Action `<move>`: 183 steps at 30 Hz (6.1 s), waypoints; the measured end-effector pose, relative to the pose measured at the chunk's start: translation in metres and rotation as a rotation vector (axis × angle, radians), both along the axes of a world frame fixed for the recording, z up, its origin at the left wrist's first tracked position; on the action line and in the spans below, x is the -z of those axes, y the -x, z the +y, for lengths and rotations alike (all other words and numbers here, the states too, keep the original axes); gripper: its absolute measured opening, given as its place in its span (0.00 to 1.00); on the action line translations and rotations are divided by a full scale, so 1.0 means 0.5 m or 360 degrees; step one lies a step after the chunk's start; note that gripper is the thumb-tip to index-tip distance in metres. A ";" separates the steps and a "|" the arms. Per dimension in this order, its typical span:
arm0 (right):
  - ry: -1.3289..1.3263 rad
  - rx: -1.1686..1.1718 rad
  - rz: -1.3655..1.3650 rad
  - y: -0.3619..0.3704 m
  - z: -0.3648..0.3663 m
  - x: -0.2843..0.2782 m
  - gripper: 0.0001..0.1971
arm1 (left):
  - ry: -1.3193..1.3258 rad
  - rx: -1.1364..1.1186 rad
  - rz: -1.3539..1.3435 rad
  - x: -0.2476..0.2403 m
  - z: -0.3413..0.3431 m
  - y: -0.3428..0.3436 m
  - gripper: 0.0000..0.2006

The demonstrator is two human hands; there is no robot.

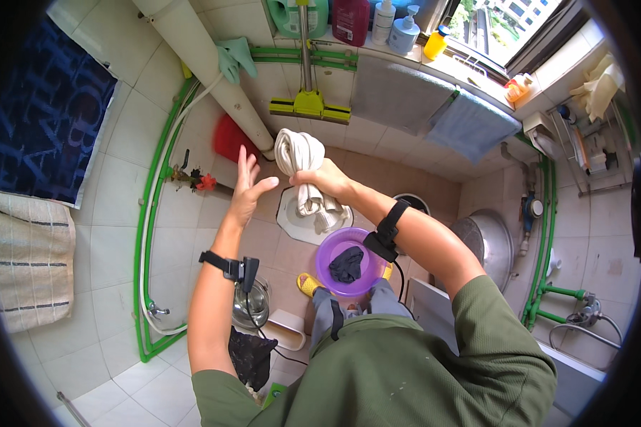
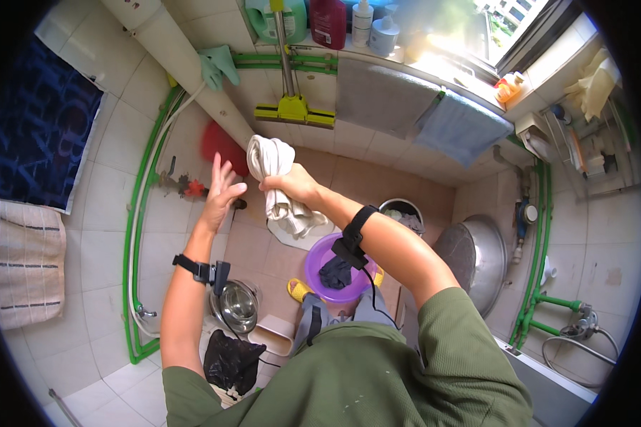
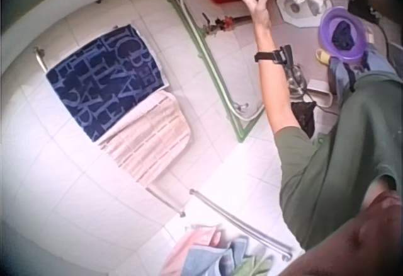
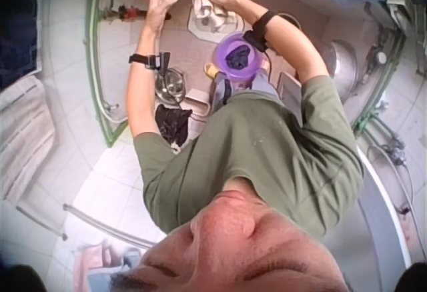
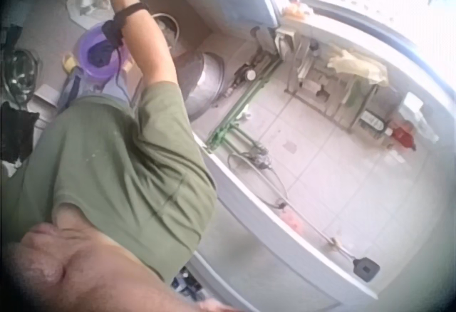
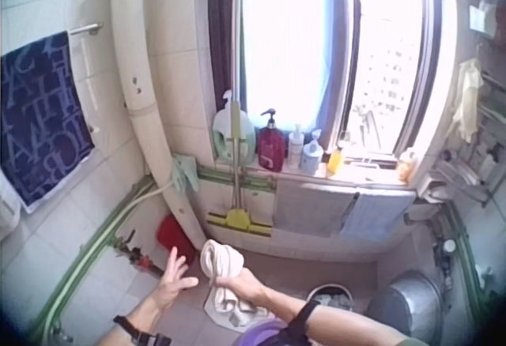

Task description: The person washes clothes in a purple basin with water and then wrings them out by hand.

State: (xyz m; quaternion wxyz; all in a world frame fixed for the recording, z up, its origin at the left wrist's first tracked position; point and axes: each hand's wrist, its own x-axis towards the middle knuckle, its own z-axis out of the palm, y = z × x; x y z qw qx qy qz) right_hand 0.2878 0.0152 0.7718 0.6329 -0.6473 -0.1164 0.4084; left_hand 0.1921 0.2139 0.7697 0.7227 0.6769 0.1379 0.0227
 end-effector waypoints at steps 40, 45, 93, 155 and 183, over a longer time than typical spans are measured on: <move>0.0594 0.0369 -0.0925 -0.019 0.040 -0.040 0.26 | -0.0702 0.0276 0.0250 0.121 -0.169 -0.085 0.21; 0.0106 0.0450 -0.0819 -0.012 0.025 -0.073 0.29 | 0.0712 0.0807 0.0492 -0.027 -0.081 -0.041 0.34; 0.0717 -0.0167 -0.0690 0.077 0.075 0.016 0.21 | -0.0659 -0.0641 0.0155 0.020 -0.098 -0.077 0.14; 0.1059 0.1004 -0.0838 0.127 -0.861 0.940 0.20 | -0.0315 0.0385 0.1452 1.039 -0.526 0.421 0.26; -0.0088 -0.0364 -0.1263 0.188 -0.313 0.067 0.21 | 0.0790 -0.0243 0.0143 0.051 -0.136 0.066 0.19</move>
